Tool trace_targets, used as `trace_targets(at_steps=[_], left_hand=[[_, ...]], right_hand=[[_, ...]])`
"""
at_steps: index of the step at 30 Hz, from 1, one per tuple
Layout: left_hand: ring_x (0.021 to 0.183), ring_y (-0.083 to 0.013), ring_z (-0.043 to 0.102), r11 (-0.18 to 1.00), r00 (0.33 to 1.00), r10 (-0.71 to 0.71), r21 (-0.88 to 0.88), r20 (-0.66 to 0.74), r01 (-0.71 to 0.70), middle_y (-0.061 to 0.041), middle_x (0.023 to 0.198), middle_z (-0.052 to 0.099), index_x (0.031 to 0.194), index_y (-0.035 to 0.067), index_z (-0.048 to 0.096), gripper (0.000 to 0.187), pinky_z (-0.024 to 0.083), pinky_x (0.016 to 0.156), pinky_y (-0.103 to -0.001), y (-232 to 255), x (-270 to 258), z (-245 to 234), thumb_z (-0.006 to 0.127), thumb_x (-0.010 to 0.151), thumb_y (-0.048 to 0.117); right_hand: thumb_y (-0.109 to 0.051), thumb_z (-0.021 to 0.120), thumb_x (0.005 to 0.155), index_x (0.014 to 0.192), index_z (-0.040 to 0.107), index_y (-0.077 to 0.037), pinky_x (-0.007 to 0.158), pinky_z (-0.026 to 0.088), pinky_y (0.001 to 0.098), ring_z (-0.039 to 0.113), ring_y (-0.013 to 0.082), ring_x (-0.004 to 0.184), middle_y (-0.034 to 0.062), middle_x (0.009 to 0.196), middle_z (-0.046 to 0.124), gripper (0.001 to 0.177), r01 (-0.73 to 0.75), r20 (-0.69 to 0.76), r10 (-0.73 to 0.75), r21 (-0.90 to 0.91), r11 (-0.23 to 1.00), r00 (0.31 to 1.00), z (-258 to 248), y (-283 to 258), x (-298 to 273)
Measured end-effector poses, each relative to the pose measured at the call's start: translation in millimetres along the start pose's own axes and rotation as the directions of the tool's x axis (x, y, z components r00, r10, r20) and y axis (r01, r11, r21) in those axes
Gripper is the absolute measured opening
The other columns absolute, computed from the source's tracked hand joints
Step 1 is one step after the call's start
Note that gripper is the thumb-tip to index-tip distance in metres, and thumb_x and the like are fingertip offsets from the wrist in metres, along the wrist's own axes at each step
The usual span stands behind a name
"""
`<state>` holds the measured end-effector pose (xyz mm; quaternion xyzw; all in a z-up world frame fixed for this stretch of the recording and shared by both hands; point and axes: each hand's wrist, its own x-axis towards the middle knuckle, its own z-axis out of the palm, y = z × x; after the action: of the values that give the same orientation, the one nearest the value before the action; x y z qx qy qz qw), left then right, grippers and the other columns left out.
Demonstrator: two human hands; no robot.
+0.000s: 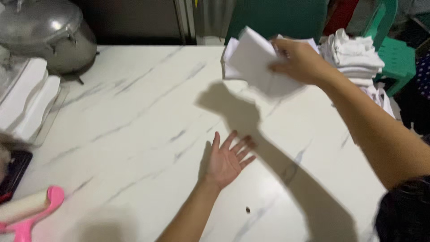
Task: The person folds multiple white shirts and a pair of light purple pants on a marble countertop. They smooth the fabric, fold sleeves and sides, and stack the folded items. A pink lint roller is used briefly on one shirt.
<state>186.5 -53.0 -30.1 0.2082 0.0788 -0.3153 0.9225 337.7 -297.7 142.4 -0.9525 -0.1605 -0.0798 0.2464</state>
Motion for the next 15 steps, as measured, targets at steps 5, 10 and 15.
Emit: trace_targets(at_steps=[5,10,15], left_hand=[[0.144,-0.0386,0.042,0.999,0.999,-0.042,-0.025,0.033,0.043,-0.023,0.160,0.038,0.162,0.017,0.017,0.085,0.036,0.115,-0.056,0,-1,-4,0.036,0.096,0.068],[0.143,-0.0407,0.043,0.999,0.999,-0.039,0.003,-0.007,0.039,-0.026,0.158,0.039,0.162,0.014,0.017,0.085,0.040,0.114,-0.058,4,-1,4,0.035,0.097,0.067],[0.142,-0.0380,0.044,0.999,0.999,-0.035,0.030,0.029,0.034,-0.026,0.158,0.039,0.162,0.013,0.016,0.085,0.041,0.113,-0.056,3,1,6,0.033,0.098,0.067]], right_hand=[[0.006,0.056,0.094,0.127,0.067,-0.013,0.103,0.050,0.0466,0.063,0.0353,0.125,0.0135,0.131,0.072,0.040,0.257,-0.322,-0.350,-0.296,0.920,0.880,54,39,87],[-0.015,0.061,0.091,0.123,0.066,-0.018,0.106,0.032,0.0611,0.049,0.0363,0.135,0.0129,0.140,0.060,0.033,0.130,-0.027,-0.154,-0.407,0.904,0.988,147,68,82],[-0.015,0.057,0.099,0.129,0.059,-0.013,0.109,0.039,0.0567,0.048,0.0358,0.136,0.0143,0.142,0.057,0.030,0.132,-0.065,-0.173,-0.411,0.902,0.983,170,98,79]])
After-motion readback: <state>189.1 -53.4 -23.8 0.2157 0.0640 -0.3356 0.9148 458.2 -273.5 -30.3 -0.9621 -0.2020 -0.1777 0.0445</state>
